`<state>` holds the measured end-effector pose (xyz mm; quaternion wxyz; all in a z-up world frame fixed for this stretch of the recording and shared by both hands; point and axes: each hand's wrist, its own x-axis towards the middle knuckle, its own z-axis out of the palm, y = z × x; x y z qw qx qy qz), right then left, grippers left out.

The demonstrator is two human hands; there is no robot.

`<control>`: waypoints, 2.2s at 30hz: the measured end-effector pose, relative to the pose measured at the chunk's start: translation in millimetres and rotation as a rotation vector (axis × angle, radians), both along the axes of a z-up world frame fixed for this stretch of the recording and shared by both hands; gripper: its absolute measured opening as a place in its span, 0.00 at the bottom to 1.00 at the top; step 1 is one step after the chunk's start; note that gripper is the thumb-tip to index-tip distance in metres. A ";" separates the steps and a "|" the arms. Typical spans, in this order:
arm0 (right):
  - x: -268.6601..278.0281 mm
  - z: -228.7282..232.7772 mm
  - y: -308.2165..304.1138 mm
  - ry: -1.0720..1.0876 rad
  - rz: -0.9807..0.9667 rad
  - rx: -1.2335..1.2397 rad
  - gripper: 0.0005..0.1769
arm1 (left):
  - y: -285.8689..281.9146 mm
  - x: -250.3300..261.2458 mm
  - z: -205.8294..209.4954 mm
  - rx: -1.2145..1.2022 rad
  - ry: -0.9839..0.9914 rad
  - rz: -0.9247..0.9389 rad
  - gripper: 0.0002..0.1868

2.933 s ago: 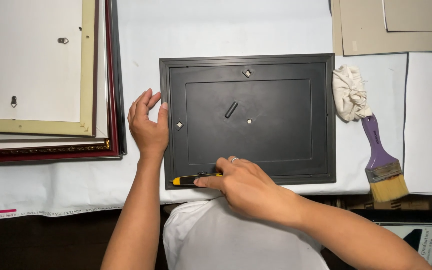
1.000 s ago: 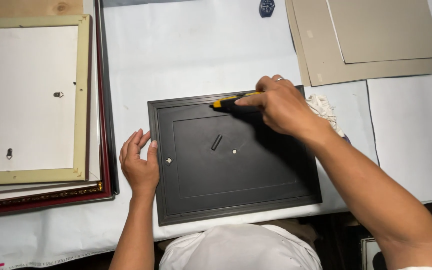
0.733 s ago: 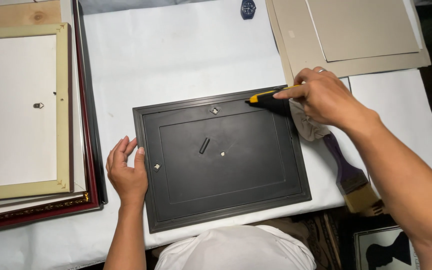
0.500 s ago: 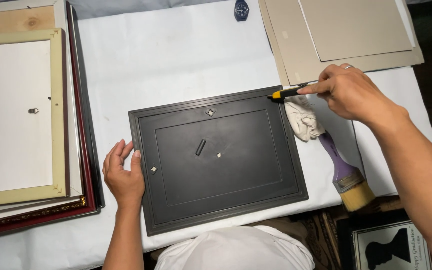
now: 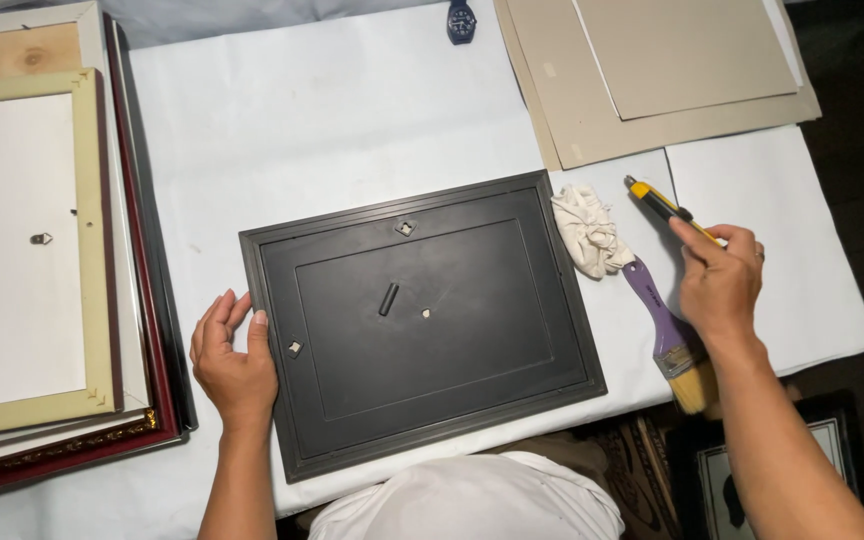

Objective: Disassembling a picture frame and cleaning the glass with a brush.

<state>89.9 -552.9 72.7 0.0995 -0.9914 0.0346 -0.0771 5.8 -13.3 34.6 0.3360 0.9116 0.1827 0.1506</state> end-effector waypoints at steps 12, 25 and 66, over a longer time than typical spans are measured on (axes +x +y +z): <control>-74.8 -48.8 14.1 -0.052 -0.028 -0.085 0.25 | 7.2 -4.0 -28.2 -0.059 -0.117 0.038 0.21; 30.9 -81.1 68.1 -0.045 0.190 -0.029 0.23 | 5.3 -2.7 -26.0 -0.043 -0.135 0.046 0.20; -53.1 -27.1 388.1 0.137 1.109 0.328 0.14 | 8.3 -1.3 -12.8 -0.428 -0.318 0.228 0.18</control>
